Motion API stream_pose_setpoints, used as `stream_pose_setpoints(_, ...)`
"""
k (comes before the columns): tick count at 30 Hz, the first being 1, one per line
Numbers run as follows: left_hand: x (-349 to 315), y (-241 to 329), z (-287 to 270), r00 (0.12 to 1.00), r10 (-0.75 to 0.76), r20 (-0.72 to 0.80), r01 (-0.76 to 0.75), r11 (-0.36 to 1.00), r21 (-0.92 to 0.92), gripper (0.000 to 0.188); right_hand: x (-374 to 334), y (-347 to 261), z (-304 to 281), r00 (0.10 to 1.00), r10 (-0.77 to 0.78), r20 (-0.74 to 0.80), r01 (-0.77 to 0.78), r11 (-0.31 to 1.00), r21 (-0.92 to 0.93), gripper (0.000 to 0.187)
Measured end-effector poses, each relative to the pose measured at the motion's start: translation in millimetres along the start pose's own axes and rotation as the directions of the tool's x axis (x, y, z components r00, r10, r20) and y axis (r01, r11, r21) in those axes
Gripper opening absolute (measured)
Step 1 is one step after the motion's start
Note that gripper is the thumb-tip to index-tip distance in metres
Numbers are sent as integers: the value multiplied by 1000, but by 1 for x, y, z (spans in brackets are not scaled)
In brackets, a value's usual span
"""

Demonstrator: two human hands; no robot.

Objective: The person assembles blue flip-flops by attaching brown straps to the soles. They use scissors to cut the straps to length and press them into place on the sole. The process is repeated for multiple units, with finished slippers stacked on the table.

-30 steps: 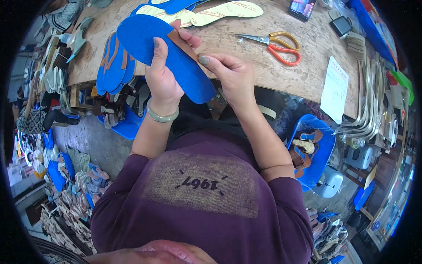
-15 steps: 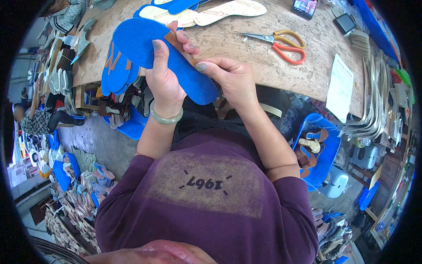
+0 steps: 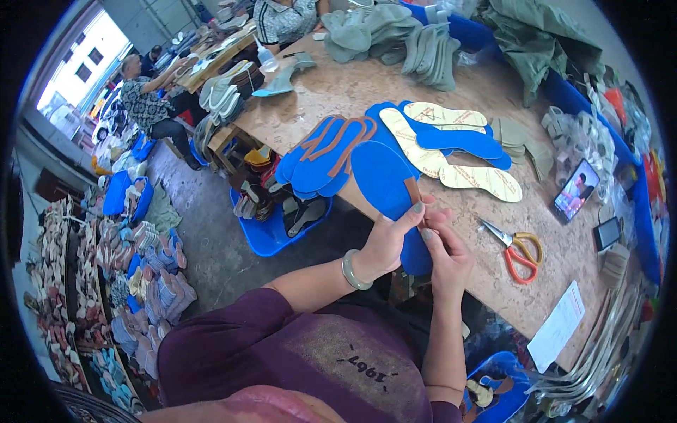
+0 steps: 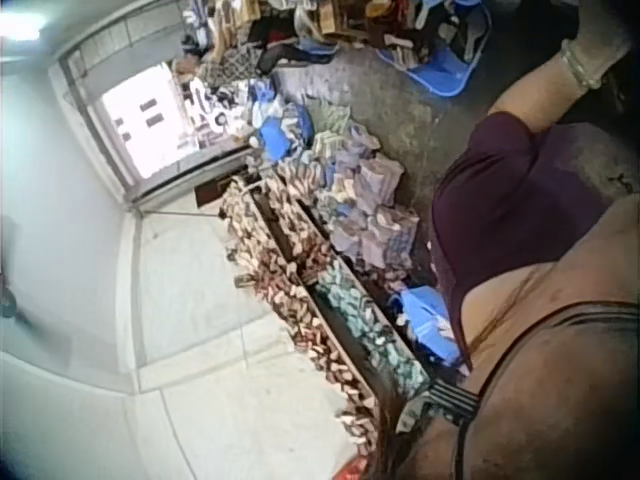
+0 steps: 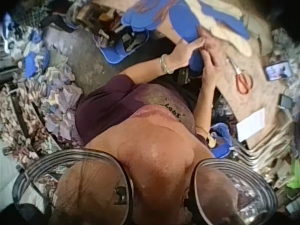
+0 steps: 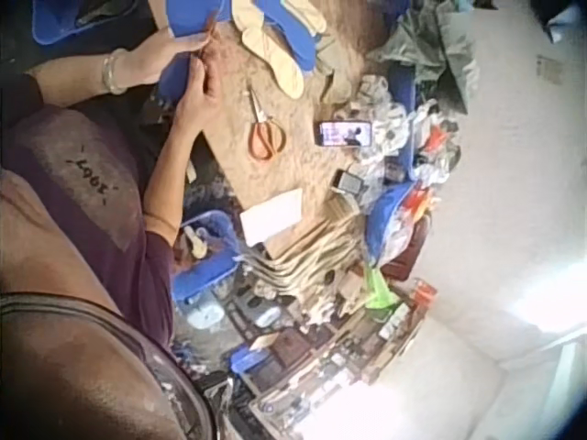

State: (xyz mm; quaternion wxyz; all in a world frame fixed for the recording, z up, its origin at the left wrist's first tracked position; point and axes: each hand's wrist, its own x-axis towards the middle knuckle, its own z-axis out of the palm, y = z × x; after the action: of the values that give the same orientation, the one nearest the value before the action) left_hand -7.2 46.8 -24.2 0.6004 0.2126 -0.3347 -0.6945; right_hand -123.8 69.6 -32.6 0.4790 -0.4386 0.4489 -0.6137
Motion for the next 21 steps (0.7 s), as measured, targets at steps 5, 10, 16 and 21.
stream_pose_setpoints(5,-3,15,12,996,85,-28,-86,996,-32,26,-20,-10,-21,990,141,-16,-141,988,-55,15)
stream_pose_setpoints(10,-14,20,14,996,86,-35,-87,996,-28,27,-32,-8,-18,992,126,9,-126,990,-60,13)
stream_pose_setpoints(16,-13,40,17,998,-56,22,55,998,43,31,-37,-34,-5,966,-172,194,243,861,-447,15)
stream_pose_setpoints(21,4,35,-10,934,-153,323,-79,792,605,32,-20,-39,-27,993,-10,115,60,896,-440,18)
